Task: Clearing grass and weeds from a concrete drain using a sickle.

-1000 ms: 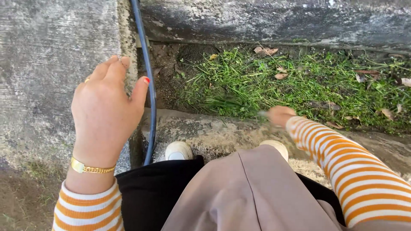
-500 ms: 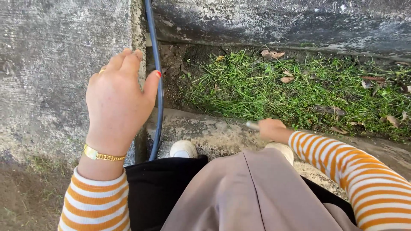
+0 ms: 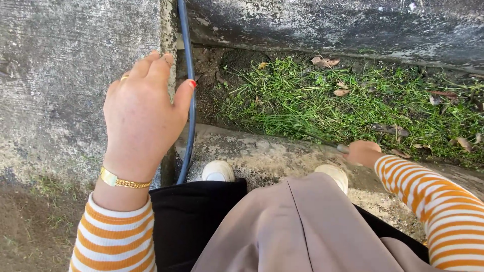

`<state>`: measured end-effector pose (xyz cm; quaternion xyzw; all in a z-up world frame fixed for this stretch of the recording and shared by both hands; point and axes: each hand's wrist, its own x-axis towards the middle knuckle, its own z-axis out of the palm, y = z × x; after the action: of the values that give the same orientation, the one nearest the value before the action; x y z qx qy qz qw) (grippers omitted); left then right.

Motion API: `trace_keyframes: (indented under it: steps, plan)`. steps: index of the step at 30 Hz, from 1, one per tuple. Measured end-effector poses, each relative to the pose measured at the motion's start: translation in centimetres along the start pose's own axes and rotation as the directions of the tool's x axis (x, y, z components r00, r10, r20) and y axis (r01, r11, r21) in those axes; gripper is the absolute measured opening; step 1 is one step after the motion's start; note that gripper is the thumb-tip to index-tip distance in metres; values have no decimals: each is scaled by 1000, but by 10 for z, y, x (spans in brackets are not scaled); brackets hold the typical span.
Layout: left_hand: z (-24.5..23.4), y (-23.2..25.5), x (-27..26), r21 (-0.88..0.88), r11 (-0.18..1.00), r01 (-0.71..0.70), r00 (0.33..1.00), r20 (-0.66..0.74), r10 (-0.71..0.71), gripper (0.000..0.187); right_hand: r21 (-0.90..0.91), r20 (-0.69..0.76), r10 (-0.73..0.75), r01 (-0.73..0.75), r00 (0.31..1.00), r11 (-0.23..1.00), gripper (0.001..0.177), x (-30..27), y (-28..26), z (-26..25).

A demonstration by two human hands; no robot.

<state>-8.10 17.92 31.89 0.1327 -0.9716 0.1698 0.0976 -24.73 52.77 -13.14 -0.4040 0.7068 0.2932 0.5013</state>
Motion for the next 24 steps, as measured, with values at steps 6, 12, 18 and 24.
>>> trace_keyframes:
  steps: [6, 12, 18, 24]
  plan:
    - [5, 0, 2, 54, 998, -38, 999, -9, 39, 37, -25, -257, -260, 263, 931, 965, 38, -4, -41, -16]
    - [7, 9, 6, 51, 998, -41, 999, 3, 41, 39, 194, -416, -204, 306, 886, 932, 70, -37, -91, -90]
    - [-5, 12, 9, 3, 999, -46, 999, -25, 46, 35, 734, -422, 133, 252, 897, 630, 64, -4, -39, -84]
    - [-14, 15, 6, 14, 1000, -21, 1000, -8, 21, 36, 613, -236, 211, -23, 948, 790, 66, -35, 30, -66]
